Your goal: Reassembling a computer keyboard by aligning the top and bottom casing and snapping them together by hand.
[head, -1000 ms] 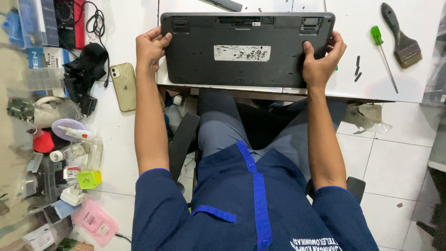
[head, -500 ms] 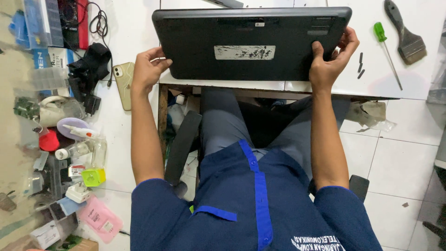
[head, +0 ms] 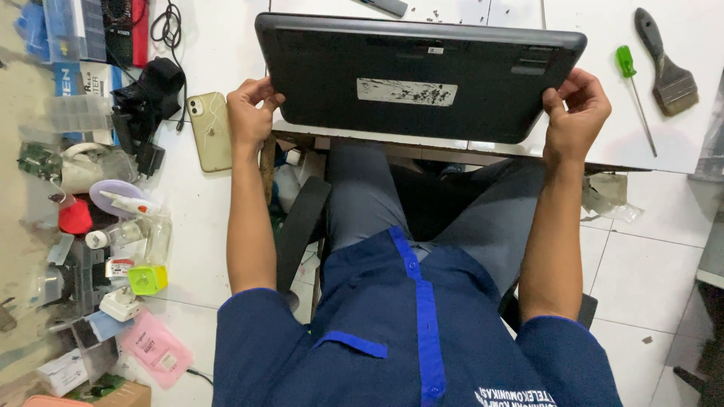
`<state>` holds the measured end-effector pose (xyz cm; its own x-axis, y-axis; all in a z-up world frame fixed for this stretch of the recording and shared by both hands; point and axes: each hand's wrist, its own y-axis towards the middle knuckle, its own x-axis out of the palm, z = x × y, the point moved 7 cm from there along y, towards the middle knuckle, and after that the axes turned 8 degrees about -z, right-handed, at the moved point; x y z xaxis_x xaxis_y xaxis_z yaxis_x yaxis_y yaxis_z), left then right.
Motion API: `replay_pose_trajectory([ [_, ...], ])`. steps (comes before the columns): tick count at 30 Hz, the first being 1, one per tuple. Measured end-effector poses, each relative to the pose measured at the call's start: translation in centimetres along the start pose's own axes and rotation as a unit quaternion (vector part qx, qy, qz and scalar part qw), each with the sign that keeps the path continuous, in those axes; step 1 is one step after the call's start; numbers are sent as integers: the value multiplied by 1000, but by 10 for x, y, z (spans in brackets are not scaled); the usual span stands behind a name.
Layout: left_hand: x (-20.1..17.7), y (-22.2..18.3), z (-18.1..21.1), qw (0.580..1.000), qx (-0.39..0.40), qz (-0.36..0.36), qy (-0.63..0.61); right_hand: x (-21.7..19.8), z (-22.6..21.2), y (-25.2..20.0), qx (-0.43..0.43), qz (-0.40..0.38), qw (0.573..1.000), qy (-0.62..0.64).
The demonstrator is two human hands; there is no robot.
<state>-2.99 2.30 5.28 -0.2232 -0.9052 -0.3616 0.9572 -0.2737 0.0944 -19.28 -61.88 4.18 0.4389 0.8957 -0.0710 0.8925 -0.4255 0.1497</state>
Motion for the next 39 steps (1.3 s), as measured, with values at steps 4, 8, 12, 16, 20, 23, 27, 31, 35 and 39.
replay_pose_trajectory([
  [4,-2,0,19,999,-37,14,20,-1,-1,11,43,13,999,-4],
  [8,-3,5,-1,1000,-21,11,12,6,-12,14,71,19,997,16],
  [12,-2,5,-35,1000,9,5,4,12,-17,11,55,-46,997,-21],
  [16,-1,3,-46,1000,-14,-6,-7,17,-17,7,84,-112,990,-28],
  [20,1,3,-59,999,-51,-16,10,32,-24,3,96,-173,970,-141],
  [23,3,8,-69,996,-73,-19,41,36,-17,5,87,-146,957,-235],
  [27,4,10,-57,986,-139,1,91,33,-10,7,135,-81,946,-285],
  [31,3,10,-53,974,-165,11,156,34,-12,9,146,-93,932,-320],
  [35,6,10,-26,965,-135,21,226,35,-3,9,131,-84,915,-372],
  [39,8,9,-18,958,-140,3,249,36,-7,3,130,-59,921,-361],
])
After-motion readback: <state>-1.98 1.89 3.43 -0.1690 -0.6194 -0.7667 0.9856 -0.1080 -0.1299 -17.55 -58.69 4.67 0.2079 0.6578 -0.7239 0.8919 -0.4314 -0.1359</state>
